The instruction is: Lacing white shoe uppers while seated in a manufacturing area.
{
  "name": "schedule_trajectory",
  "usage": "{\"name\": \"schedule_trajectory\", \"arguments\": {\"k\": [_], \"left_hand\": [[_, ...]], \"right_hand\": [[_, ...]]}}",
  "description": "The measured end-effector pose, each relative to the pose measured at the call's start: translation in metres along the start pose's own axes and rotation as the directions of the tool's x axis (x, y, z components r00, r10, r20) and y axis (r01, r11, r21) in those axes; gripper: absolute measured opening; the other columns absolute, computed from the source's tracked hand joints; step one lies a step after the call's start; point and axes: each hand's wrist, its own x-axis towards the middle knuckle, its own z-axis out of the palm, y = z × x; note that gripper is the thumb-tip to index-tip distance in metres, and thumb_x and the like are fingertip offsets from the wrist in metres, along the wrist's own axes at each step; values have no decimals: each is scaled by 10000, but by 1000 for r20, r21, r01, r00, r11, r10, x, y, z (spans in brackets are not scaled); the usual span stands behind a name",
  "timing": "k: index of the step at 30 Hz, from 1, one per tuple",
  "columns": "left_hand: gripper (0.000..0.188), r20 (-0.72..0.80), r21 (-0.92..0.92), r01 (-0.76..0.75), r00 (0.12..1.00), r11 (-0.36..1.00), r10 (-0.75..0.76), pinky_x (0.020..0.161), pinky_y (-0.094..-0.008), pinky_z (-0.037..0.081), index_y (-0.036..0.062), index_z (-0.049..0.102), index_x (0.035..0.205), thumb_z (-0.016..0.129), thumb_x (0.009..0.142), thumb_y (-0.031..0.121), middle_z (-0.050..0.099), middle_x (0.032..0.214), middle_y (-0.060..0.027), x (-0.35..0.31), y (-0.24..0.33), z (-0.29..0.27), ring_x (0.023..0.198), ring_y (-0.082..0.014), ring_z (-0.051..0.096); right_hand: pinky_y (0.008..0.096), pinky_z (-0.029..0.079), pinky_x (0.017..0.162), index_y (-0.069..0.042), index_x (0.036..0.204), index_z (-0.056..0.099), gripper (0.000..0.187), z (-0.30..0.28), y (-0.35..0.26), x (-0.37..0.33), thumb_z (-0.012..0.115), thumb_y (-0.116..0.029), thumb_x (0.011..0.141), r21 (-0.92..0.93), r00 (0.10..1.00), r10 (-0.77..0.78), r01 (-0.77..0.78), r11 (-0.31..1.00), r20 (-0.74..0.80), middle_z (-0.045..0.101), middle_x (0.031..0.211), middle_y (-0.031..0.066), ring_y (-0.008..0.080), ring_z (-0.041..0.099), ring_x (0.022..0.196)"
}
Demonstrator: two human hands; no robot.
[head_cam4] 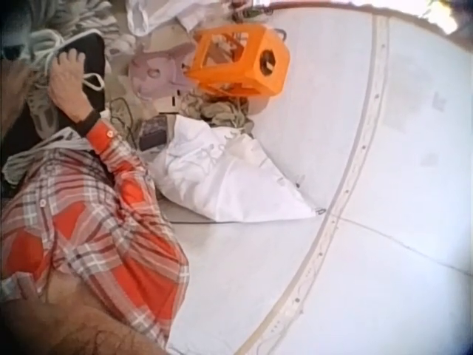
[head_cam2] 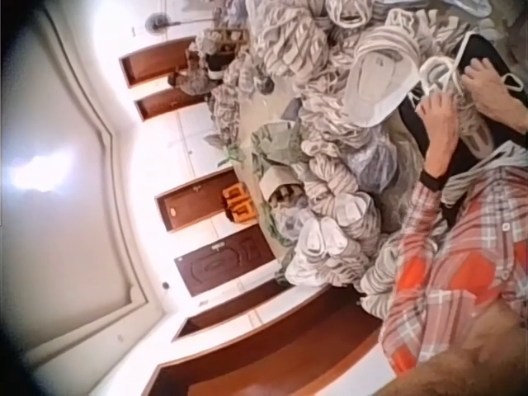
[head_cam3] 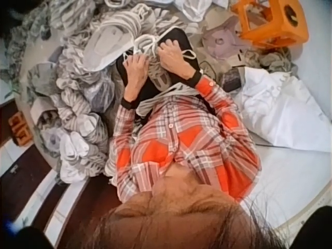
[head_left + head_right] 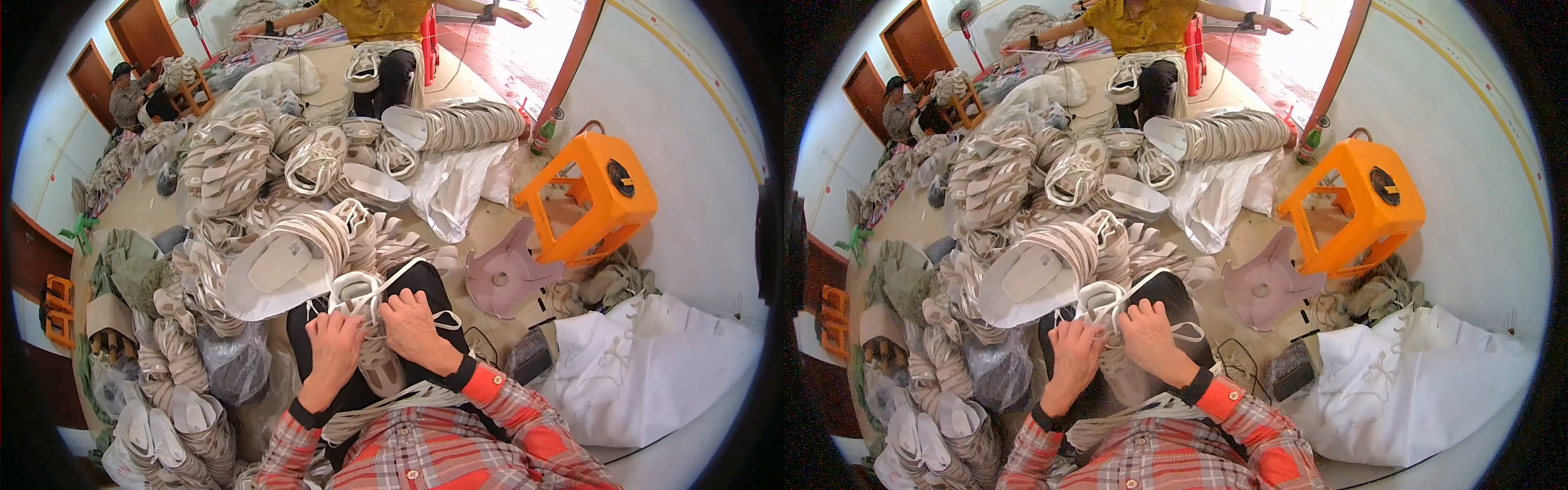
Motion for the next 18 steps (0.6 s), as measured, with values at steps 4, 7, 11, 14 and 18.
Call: {"name": "schedule_trajectory", "arguments": {"k": [4, 7, 11, 14, 18], "left_hand": [[115, -62, -15, 87, 994, 996, -88, 743, -378, 309, 99, 626, 873, 614, 759, 107, 521, 835, -40, 8, -3, 26, 842, -242, 459], [129, -90, -107, 71, 993, 992, -80, 743, -372, 307, 97, 631, 846, 609, 723, 69, 519, 824, -42, 11, 1, 31, 855, -230, 463], [97, -69, -117, -28, 997, 993, 20, 739, -369, 316, 92, 623, 806, 608, 711, 80, 518, 809, -40, 21, -9, 30, 849, -231, 465], [33, 111, 79, -213, 973, 974, 204, 734, -386, 327, 94, 580, 732, 605, 733, 114, 505, 786, -47, 33, -19, 4, 831, -250, 467], [44, 225, 113, -182, 962, 977, 153, 696, -375, 353, 85, 591, 782, 561, 774, 117, 522, 794, -84, 49, -24, -31, 789, -271, 489]], "right_hand": [[366, 336, 704, -67, 758, 552, 114, 0, -5, 3, 585, -104, 654, -38, 998, -14, 16, 999, 58, 538, 726, 81, 243, 490, 777], [362, 344, 693, -53, 763, 545, 115, 0, -1, -2, 579, -96, 662, 3, 998, 15, -16, 1000, 68, 552, 718, 82, 246, 505, 754], [356, 344, 683, -46, 796, 544, 142, 4, -4, 2, 588, -74, 664, 97, 1000, 19, -19, 995, 1, 547, 719, 81, 249, 496, 747], [350, 340, 687, -58, 819, 561, 152, -3, 0, -1, 616, -93, 681, 93, 998, -55, 55, 994, 0, 526, 765, 74, 242, 471, 772], [342, 354, 704, -65, 745, 586, 94, -8, -13, -10, 585, -145, 695, 42, 981, -182, 179, 983, 66, 503, 795, 69, 232, 476, 827]]}}
